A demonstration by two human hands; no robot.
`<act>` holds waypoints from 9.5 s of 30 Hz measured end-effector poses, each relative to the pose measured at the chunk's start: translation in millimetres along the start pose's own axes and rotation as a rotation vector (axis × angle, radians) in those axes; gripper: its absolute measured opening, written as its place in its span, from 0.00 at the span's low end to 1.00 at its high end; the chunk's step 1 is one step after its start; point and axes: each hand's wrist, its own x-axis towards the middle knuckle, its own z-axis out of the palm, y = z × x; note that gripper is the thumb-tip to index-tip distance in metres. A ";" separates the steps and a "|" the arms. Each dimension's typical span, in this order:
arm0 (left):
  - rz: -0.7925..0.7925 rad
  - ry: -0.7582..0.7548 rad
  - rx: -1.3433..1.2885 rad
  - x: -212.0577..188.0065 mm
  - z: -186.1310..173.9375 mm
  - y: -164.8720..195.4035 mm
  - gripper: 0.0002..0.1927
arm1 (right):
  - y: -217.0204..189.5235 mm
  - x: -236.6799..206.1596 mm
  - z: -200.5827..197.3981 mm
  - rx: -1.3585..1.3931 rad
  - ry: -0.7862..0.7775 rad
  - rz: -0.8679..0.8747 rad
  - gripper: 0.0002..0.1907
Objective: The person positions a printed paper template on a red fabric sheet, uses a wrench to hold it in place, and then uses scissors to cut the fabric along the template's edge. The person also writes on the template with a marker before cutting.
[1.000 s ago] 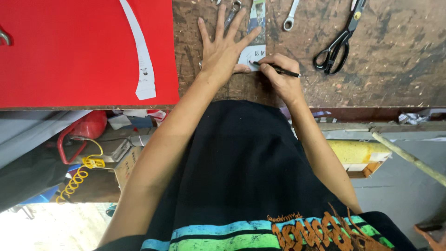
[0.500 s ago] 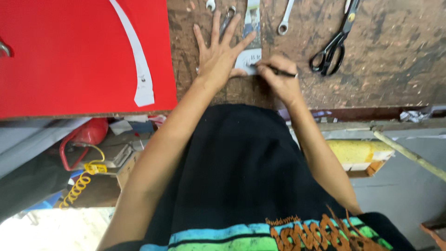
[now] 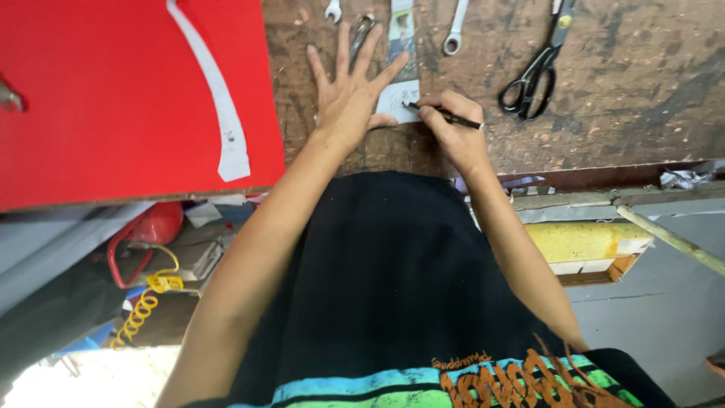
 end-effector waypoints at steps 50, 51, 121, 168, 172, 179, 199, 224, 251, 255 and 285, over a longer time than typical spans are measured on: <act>-0.456 0.683 -0.464 -8.9 -255.4 -360.4 0.32 | -50.4 27.6 145.6 0.408 -0.102 0.452 0.12; -0.374 0.714 -0.515 -10.9 -266.2 -377.3 0.34 | -54.3 26.6 159.9 0.457 -0.110 0.452 0.12; 0.039 0.096 0.014 -178.7 -138.3 -360.4 0.47 | -160.4 58.8 408.4 -0.131 0.036 -0.065 0.07; 0.059 0.065 -0.035 -179.6 -143.5 -359.1 0.46 | -158.2 60.0 395.1 0.012 0.011 0.038 0.08; 0.058 0.085 -0.003 -179.1 -142.3 -359.1 0.46 | -161.1 62.1 394.4 -0.034 0.022 0.037 0.09; 0.046 0.064 -0.012 -178.3 -145.5 -358.3 0.47 | -158.5 60.2 396.3 -0.012 0.039 0.031 0.08; 0.031 -0.001 -0.044 -179.0 -149.2 -355.9 0.47 | -161.3 46.8 377.0 -0.053 0.080 0.046 0.08; 0.422 -0.184 0.036 -54.6 -217.3 -414.0 0.14 | -97.6 -50.2 324.8 0.796 0.515 0.367 0.22; 0.047 -0.002 -0.209 -50.6 -198.8 -390.7 0.06 | -107.9 12.7 340.7 0.686 0.529 0.480 0.18; -0.096 0.032 -0.551 17.0 -238.3 -407.0 0.10 | -110.3 15.4 342.3 0.611 0.531 0.487 0.18; -0.176 0.576 -0.062 46.4 -253.9 -471.1 0.63 | -111.9 24.3 346.6 0.579 0.562 0.503 0.17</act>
